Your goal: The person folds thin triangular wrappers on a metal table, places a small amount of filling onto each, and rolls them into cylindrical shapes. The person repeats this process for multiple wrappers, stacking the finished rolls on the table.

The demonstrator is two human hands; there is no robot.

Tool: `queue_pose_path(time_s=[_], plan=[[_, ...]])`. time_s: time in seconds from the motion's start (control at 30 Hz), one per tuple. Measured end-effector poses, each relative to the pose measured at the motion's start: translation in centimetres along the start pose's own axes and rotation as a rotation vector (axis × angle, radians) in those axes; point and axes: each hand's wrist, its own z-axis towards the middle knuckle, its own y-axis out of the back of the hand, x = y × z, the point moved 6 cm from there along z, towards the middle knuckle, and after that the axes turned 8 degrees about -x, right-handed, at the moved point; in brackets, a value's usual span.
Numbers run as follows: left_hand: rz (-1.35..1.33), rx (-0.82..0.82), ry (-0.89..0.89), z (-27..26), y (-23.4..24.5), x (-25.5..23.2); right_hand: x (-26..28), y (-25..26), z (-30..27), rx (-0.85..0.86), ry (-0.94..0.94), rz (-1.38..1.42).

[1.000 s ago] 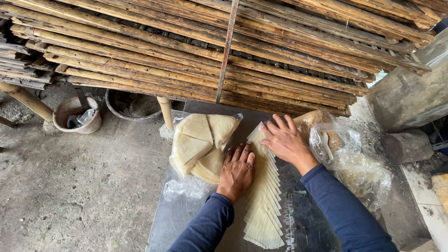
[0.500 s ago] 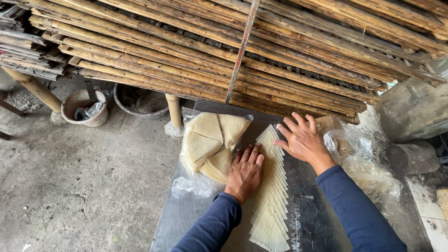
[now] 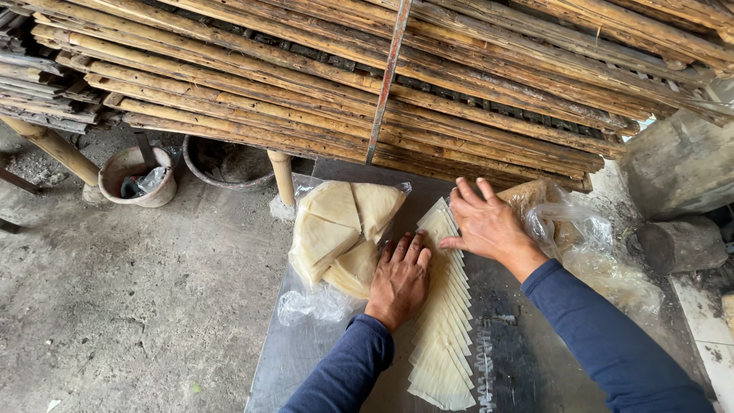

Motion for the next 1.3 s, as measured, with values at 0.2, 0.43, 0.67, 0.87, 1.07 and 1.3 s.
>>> queue_pose_path(time_s=[0.2,0.43,0.67,0.87,1.07,1.3], plan=[[-0.01,-0.002,0.003,0.0,0.0,0.0,-0.9,-2.4,-1.8,-0.113,-0.267,0.352],[0.01,0.006,0.002,0.0,0.1,0.0,-0.3,-7.3,-1.6,0.029,-0.349,0.597],[0.007,0.002,0.0,0.1,0.0,-0.1,-1.2,-8.0,-1.1,0.035,-0.448,0.677],[0.005,0.001,0.003,0.0,-0.1,0.0,-1.3,-7.0,-2.5,0.139,-0.464,0.597],[-0.007,-0.019,-0.003,-0.1,-0.1,0.0,-0.6,-6.5,-2.0,0.116,-0.482,0.556],[0.022,-0.017,-0.012,0.0,0.2,-0.2,0.6,-6.0,-2.0,-0.053,-0.551,0.566]])
